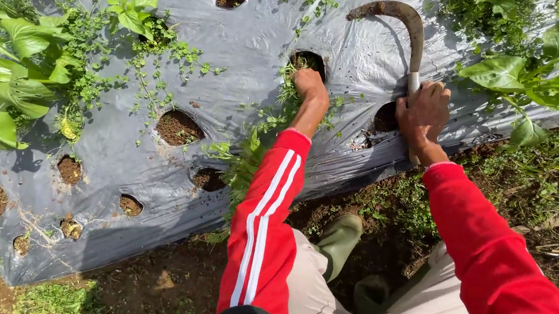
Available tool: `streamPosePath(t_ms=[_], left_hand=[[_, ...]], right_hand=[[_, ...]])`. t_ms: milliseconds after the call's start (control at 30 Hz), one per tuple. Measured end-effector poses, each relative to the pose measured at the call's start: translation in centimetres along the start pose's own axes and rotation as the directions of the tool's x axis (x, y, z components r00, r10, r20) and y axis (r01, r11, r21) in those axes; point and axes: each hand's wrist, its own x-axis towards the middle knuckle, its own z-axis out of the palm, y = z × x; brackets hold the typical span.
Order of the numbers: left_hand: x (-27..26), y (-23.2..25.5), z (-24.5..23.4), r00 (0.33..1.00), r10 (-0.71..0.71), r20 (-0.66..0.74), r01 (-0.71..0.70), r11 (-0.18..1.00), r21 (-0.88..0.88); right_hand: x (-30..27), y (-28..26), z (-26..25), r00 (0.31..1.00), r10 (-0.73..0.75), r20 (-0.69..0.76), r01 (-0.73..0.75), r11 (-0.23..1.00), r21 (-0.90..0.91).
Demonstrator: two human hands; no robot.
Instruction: The person uses a sickle to cut weeds and pulls them by hand from the soil and around plants growing through a black plastic mulch sheet. The person gathers the removed weeds and discards them to the side.
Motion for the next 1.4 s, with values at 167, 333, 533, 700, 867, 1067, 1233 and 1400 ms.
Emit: streamPosePath(t_ms=[167, 333, 533, 700, 867, 1067, 1233, 1400], left_hand=[[-8.0, -7.8, -5.8, 0.998, 0.036, -0.045, -0.047, 0.957, -0.287], [-8.2, -10.0, -5.2, 1.000, 0.013, 0.018, 0.006, 0.636, -0.771], [-12.5, -15.2, -12.6, 0.998, -0.012, -0.060, -0.041, 0.591, -0.806], [-15.8, -17.0, -15.2, 0.992, -0.042, -0.117, -0.067, 0.612, -0.788], [-16.2, -18.2, -15.6, 0.983, -0.011, -0.185, -0.136, 0.636, -0.760], [-15.6, -19.3, -14.6, 0.980, -0.001, -0.200, -0.168, 0.539, -0.825], [-17.2, -20.0, -15.8, 0.982, 0.017, -0.190, -0.169, 0.537, -0.827], [-19.1, -19.1, -16.9, 0.982, 0.038, -0.184, -0.176, 0.529, -0.830]], right_hand=[[0.2, -0.4, -0.9, 1.000, 0.015, 0.012, -0.014, 0.998, -0.059], [0.5, -0.1, -0.4, 0.995, 0.030, 0.094, -0.033, 0.999, 0.032], [0.1, 0.1, 0.4, 0.995, 0.021, 0.094, -0.020, 1.000, -0.012], [0.4, -0.1, 0.1, 0.999, 0.016, 0.028, -0.016, 1.000, -0.016], [0.1, 0.2, -0.1, 0.999, -0.018, 0.028, 0.016, 0.997, 0.077], [0.3, 0.2, -1.1, 0.998, 0.018, 0.056, -0.026, 0.989, 0.148], [0.5, 0.1, -2.0, 0.994, 0.026, 0.107, -0.043, 0.985, 0.165], [0.6, -0.1, -2.7, 0.989, 0.031, 0.143, -0.055, 0.984, 0.167]])
